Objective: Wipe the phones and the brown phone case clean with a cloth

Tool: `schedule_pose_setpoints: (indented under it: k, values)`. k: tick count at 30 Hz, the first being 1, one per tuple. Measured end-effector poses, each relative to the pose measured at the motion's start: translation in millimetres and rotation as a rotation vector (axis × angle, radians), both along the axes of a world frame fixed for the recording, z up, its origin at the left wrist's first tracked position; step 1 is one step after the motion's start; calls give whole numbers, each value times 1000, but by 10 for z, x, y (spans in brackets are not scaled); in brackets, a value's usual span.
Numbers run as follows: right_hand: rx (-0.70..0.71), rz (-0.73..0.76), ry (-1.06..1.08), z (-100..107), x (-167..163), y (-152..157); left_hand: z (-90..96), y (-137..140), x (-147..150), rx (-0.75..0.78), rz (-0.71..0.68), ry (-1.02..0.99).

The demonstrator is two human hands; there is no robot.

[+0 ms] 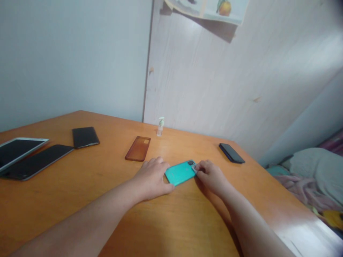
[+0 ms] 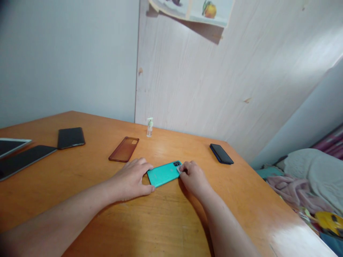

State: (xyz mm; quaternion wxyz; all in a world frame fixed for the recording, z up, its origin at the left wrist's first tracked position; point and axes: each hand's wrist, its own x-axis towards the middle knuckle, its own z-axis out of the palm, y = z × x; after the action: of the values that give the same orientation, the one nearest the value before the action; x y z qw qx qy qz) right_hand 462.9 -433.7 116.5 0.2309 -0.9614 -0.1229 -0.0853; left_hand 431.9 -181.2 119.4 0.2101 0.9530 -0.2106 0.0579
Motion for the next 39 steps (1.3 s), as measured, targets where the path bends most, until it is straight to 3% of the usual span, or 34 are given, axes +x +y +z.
schedule_pose_setpoints:
  k: [4, 10, 14, 17, 20, 25, 29, 39]
  values:
    - [-8, -179, 13, -43, 146, -163, 2, -6, -7, -11, 26, 18]
    - [121, -208, 103, -94, 160, -135, -52, -17, 16, -6, 25, 15]
    - [339, -213, 222, -55, 125, -101, -70, -21, 55, -8, 60, 61]
    - [535, -137, 358, -4, 90, -71, -42, -24, 62, 13, 67, 90]
    - [633, -77, 431, 27, 68, -38, -3, -31, 51, 24, 56, 107]
    - [679, -175, 384, 60, 57, -13, 22, -41, 16, -6, 11, 126]
    - [733, -76, 461, 132, 41, -8, 20, -31, -18, -55, -29, 125]
    - [795, -77, 382, 140, 50, 13, 26, 45, -3, -116, -76, -46]
